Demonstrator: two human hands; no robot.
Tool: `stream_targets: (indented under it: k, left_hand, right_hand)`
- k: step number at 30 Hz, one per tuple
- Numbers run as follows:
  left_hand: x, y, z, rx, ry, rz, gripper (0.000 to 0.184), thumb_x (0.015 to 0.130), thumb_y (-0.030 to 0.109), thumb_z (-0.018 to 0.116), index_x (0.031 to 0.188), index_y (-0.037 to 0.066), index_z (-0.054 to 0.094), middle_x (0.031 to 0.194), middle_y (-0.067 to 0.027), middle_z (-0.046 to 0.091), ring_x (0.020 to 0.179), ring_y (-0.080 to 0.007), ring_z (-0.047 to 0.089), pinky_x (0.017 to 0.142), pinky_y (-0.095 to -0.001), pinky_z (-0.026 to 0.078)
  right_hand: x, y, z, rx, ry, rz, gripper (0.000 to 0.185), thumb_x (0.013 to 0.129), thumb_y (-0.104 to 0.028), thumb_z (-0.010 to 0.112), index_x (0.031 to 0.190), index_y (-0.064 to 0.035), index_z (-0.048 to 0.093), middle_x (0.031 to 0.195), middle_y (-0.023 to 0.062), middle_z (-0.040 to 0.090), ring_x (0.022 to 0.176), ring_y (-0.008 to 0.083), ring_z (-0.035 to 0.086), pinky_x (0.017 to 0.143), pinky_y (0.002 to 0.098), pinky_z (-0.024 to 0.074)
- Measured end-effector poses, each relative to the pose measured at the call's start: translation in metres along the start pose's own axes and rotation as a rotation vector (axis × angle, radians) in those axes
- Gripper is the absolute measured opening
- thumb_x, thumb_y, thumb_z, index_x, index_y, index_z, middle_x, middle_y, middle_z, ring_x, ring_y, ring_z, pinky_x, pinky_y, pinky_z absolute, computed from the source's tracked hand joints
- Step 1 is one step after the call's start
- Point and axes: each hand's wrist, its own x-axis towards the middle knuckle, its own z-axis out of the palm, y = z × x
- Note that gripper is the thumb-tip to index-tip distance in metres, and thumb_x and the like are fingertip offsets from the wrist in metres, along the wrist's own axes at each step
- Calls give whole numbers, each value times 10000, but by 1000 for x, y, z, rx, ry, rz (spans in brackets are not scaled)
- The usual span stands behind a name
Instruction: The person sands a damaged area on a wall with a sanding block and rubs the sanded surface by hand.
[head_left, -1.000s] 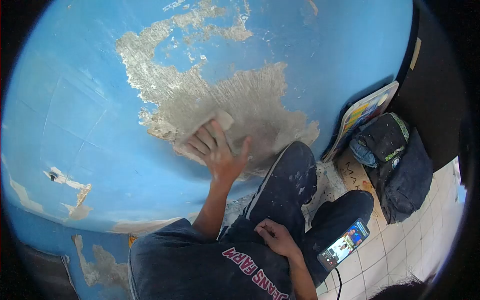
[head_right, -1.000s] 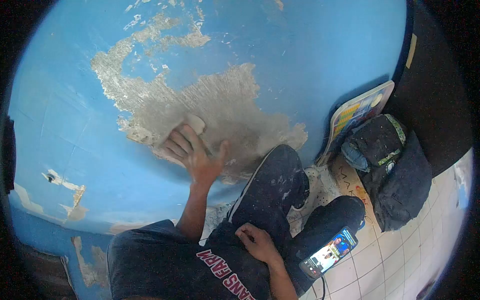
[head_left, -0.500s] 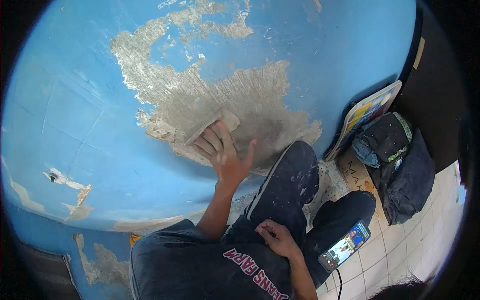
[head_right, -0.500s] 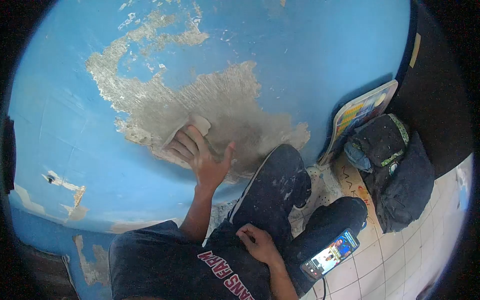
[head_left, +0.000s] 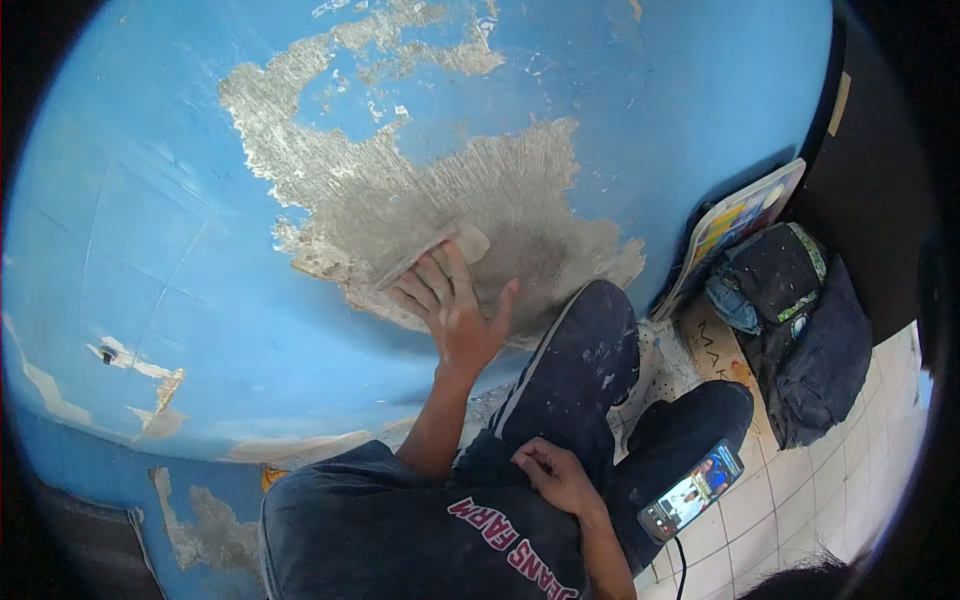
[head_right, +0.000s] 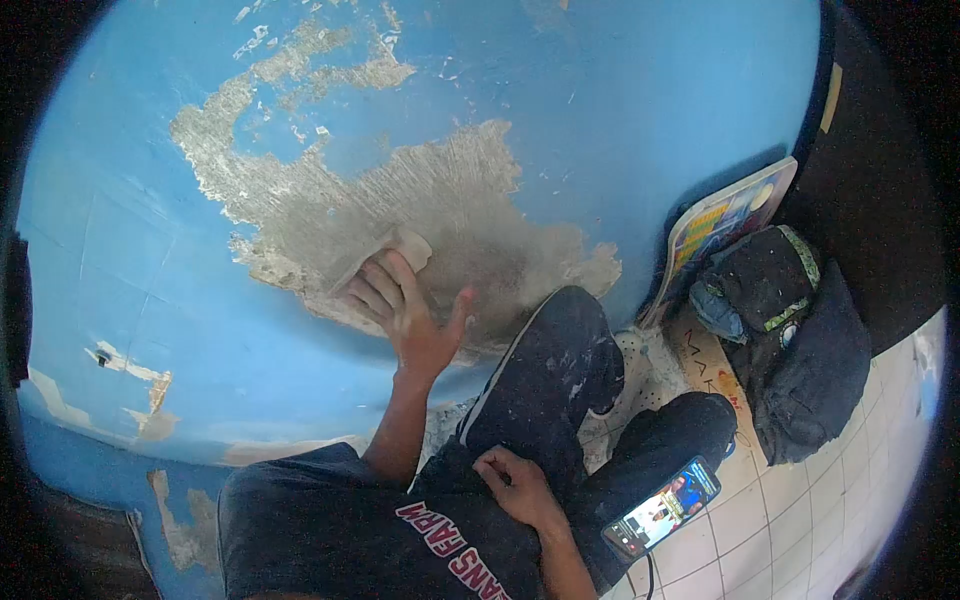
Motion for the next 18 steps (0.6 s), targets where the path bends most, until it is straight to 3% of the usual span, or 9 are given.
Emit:
stream_targets:
  k: [3,5,8,12,14,18]
  left_hand:
    - [14,-8,-21,-37,-40,10,1059,865,588,623,1534,-63,123,1572,-357,-55,1413,-579,-169,1053,-749,-69]
    - [41,-10,-40,-102,129,-195,1059,862,587,627,1535,-60,127,1572,-355,-69,1413,-579,-167,1048,-755,-75]
    - [54,-2,-46,-95,197,-207,1058,860,591,625,1536,-55,131,1572,-351,-90,1414,-580,-159,1047,-758,-75]
    - [14,3,-8,-109,74,-77,1057,863,603,614,1538,-51,131,1575,-351,-73,1416,-583,-144,1043,-762,-68]
    - [-1,5,-4,-34,-86,34,1056,867,622,591,1541,-46,127,1578,-349,-47,1422,-576,-137,1057,-750,-65]
    - [22,-20,-27,-16,30,-32,1026,884,622,562,1540,-45,142,1579,-352,-19,1426,-572,-127,1076,-731,-55]
  right_hand:
    - [-1,2,-1,23,8,-24,160,963,-182,618,1021,-37,651,870,91,682,770,168,640,731,319,504]
    - [-2,0,0,33,3,-28,160,962,-181,619,1023,-36,649,871,94,683,770,170,641,735,323,507]
    - [0,-6,-2,27,-5,4,154,961,-178,622,1026,-42,650,864,92,681,758,168,637,719,318,500]
    - [1,0,-1,-9,-9,31,145,956,-172,627,1026,-47,652,850,84,675,745,164,631,693,311,487]
    - [0,2,-1,0,-7,37,142,954,-170,630,1024,-48,652,845,83,673,743,162,629,686,310,483]
    - [-1,4,-2,22,4,-25,131,951,-155,629,1019,-45,651,845,83,672,752,166,631,697,312,486]
